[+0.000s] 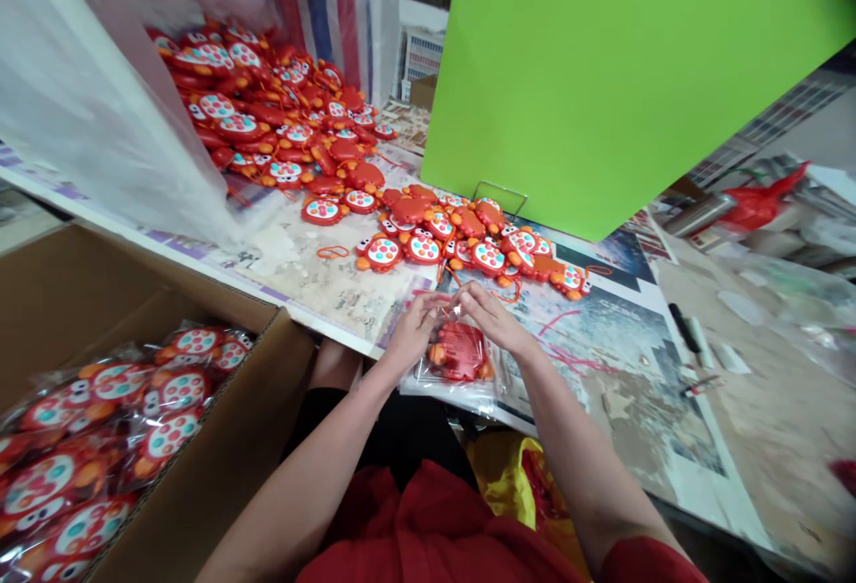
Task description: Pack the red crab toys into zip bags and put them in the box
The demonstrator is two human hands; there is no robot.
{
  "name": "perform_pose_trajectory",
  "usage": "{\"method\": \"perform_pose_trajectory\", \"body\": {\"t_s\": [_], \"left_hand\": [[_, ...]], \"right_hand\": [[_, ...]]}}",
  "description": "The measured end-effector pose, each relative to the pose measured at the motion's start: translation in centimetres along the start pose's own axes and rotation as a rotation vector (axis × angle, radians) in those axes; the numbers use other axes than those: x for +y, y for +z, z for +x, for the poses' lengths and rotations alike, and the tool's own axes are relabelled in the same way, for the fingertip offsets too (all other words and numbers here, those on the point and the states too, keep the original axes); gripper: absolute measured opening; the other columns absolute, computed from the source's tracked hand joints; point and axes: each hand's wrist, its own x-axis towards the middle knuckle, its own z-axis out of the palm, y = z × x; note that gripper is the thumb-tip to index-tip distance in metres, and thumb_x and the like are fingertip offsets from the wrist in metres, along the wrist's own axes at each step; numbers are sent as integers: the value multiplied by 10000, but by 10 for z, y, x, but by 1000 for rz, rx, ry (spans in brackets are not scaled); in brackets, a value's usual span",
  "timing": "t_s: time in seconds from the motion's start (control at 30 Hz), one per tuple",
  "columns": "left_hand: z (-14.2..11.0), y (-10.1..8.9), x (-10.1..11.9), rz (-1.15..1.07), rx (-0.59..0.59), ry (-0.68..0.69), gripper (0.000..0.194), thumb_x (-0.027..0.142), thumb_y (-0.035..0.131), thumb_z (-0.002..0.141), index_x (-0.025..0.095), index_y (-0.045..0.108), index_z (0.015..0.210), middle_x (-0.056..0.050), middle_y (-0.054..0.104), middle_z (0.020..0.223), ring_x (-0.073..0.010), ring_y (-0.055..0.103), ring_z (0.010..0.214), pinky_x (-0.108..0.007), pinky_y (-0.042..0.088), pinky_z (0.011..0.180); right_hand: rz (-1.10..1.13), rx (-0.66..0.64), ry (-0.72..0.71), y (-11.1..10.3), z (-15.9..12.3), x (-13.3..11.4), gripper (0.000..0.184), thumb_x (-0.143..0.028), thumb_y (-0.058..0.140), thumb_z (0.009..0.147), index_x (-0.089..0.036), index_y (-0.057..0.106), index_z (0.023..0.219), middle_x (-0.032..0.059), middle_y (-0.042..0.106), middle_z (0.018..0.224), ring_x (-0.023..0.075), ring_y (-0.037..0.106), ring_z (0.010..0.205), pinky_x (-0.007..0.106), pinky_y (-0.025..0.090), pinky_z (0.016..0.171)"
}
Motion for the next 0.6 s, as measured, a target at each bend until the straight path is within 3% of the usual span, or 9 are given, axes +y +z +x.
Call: {"method": "perform_pose_trajectory", "body": {"t_s": [0.2,0.3,0.37,0.5,0.6], "left_hand": [[1,-3,-2,46,21,-20,493,401,582,921,230,484,1373,-93,699,1118,-219,696,904,-322,577,702],[3,-3,-9,-43,-29,-33,605,364,666,873,226,438,1416,-92,722,1097,-220,702,953,-342,569,800],[3,-3,-11,-110,-27,-45,641,335,699,848,216,442,1423,-94,732,1092,-220,702,984,-349,557,849],[3,-3,-9,-216,2,-43,533,343,723,828,176,574,1313,-110,736,1116,-230,695,1038,-361,536,922],[2,-4,-5,-249,-7,-32,439,351,746,804,154,659,1187,-119,736,1137,-242,681,1085,-373,519,970]], "right_hand": [[108,-107,21,7,7,-1,492,-678,383,953,-247,554,1118,55,683,966,223,670,909,397,540,874],[31,-52,-24,5,7,-4,541,-659,432,947,-266,543,1301,83,656,1221,257,621,1134,430,489,997],[13,67,-49,-3,2,0,539,-621,455,956,-276,513,1367,86,648,1248,256,601,1169,437,468,1023],[-93,391,51,-22,-17,23,573,-621,549,901,-205,586,1294,106,684,1074,241,635,949,419,513,888],[-82,347,251,-25,-33,40,613,-627,639,820,-173,636,1232,81,700,917,212,620,766,379,520,738]]}}
